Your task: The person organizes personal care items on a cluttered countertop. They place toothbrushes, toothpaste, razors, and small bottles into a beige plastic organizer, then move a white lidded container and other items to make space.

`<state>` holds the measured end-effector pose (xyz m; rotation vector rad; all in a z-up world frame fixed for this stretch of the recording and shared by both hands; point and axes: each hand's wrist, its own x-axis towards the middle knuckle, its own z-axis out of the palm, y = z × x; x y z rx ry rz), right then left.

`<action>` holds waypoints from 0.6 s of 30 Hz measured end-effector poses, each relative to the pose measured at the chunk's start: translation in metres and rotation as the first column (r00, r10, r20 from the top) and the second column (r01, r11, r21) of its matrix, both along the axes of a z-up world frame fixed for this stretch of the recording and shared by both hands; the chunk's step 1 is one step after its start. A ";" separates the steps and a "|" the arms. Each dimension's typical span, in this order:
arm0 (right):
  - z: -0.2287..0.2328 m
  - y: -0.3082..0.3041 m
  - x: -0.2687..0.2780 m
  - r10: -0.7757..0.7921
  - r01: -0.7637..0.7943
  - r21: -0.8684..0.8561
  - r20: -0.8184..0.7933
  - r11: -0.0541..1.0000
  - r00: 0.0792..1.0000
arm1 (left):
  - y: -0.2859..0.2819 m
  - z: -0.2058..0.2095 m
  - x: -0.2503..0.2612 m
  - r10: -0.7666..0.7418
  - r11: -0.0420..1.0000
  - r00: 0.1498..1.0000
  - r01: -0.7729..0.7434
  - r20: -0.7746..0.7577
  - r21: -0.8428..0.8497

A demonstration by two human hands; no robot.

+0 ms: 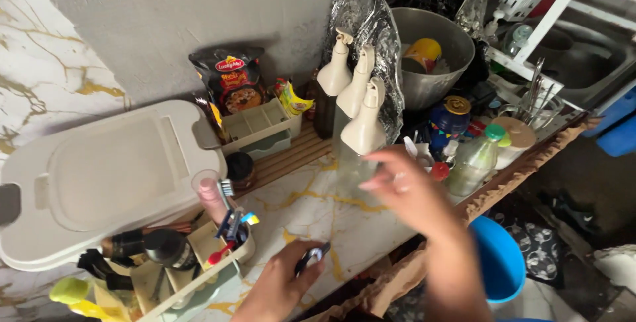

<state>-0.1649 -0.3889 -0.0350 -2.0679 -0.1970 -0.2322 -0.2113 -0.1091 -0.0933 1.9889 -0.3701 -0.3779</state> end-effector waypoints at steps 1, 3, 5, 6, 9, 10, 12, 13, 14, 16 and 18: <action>0.007 -0.018 -0.009 -0.175 0.179 0.076 -0.055 0.981 0.983 | -0.008 0.002 0.004 -0.014 1.000 0.999 0.014 0.033 -0.021; 0.013 -0.046 -0.023 -0.354 0.377 -0.043 0.258 0.925 0.899 | -0.031 0.002 0.016 0.027 0.999 0.998 -0.024 0.053 -0.044; 0.009 -0.062 -0.026 -0.412 0.446 -0.139 0.214 0.884 0.885 | -0.059 0.000 0.028 0.072 0.992 0.980 -0.050 0.187 -0.120; 0.006 -0.069 -0.026 -0.444 0.477 -0.185 0.195 0.859 0.875 | -0.072 -0.002 0.033 0.104 0.981 0.946 -0.047 0.307 -0.188; -0.008 -0.072 -0.022 -0.399 0.438 -0.203 0.206 0.876 0.893 | -0.105 -0.006 0.045 0.148 0.977 0.970 -0.115 0.190 -0.178; -0.010 -0.073 -0.023 -0.426 0.448 -0.207 0.144 0.870 0.893 | -0.113 -0.008 0.045 0.161 0.971 0.971 -0.123 0.176 -0.204; -0.013 -0.070 -0.022 -0.470 0.464 -0.215 0.022 0.860 0.882 | -0.122 -0.013 0.048 0.187 0.956 0.971 -0.145 0.150 -0.255; -0.011 -0.068 -0.025 -0.450 0.446 -0.188 0.024 0.875 0.893 | -0.120 -0.015 0.045 0.184 0.960 0.971 -0.144 0.154 -0.239; -0.007 -0.066 -0.029 -0.424 0.423 -0.164 0.030 0.891 0.905 | -0.117 -0.018 0.040 0.186 0.963 0.970 -0.148 0.159 -0.225; 0.004 -0.056 -0.031 -0.361 0.365 -0.094 0.062 0.926 0.931 | -0.109 -0.024 0.034 0.203 0.961 0.970 -0.171 0.136 -0.218; 0.011 -0.036 -0.031 -0.287 0.290 -0.007 0.112 0.957 0.951 | -0.094 -0.032 0.030 0.232 0.951 0.970 -0.210 0.075 -0.229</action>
